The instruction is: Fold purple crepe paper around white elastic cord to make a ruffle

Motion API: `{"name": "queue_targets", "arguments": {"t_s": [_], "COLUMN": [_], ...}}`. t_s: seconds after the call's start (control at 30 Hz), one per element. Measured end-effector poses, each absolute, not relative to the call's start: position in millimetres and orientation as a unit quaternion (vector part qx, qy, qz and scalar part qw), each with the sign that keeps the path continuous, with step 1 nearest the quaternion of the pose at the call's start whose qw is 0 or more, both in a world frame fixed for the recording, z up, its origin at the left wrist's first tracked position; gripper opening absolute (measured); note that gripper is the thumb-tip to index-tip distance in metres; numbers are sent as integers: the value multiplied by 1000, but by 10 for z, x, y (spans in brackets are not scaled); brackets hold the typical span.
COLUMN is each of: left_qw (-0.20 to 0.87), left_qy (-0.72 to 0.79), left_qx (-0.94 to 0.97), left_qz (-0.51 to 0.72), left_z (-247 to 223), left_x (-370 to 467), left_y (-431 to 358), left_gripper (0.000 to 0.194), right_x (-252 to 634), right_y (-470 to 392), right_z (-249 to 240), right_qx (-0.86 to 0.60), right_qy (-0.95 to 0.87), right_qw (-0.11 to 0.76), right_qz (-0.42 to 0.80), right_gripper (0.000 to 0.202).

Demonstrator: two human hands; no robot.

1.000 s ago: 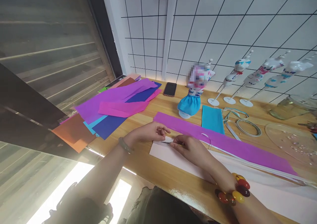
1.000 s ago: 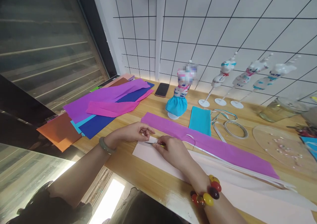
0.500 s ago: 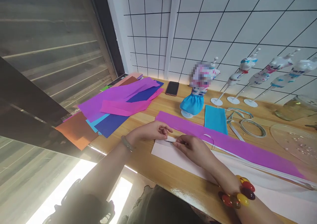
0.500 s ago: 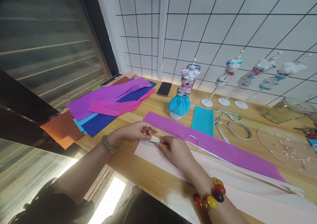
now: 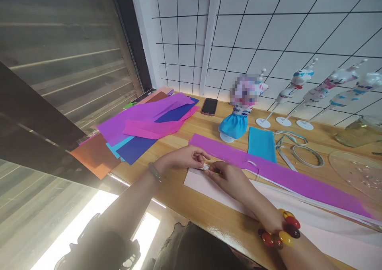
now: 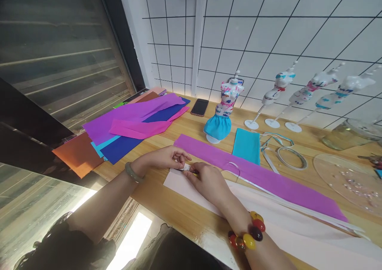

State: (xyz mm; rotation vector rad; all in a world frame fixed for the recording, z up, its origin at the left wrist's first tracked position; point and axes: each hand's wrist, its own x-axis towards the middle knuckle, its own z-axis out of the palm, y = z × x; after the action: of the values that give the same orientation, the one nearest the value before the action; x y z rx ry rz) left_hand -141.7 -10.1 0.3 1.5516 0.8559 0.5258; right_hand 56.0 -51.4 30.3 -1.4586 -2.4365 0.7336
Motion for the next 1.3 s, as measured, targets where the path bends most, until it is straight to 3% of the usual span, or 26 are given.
{"name": "queue_targets", "arguments": {"t_s": [1.3], "left_qw": [660], "left_qy": [349], "left_qx": [624], "left_qz": [230], "left_z": [-13], "left_x": [-1430], "left_y": [-75], "left_gripper": [38], "right_x": [394], "right_y": [-526], "right_z": [220], "right_qx": [-499], "right_qy": [-820], "right_qw": [120], "right_qz": [251], "right_gripper": [31]}}
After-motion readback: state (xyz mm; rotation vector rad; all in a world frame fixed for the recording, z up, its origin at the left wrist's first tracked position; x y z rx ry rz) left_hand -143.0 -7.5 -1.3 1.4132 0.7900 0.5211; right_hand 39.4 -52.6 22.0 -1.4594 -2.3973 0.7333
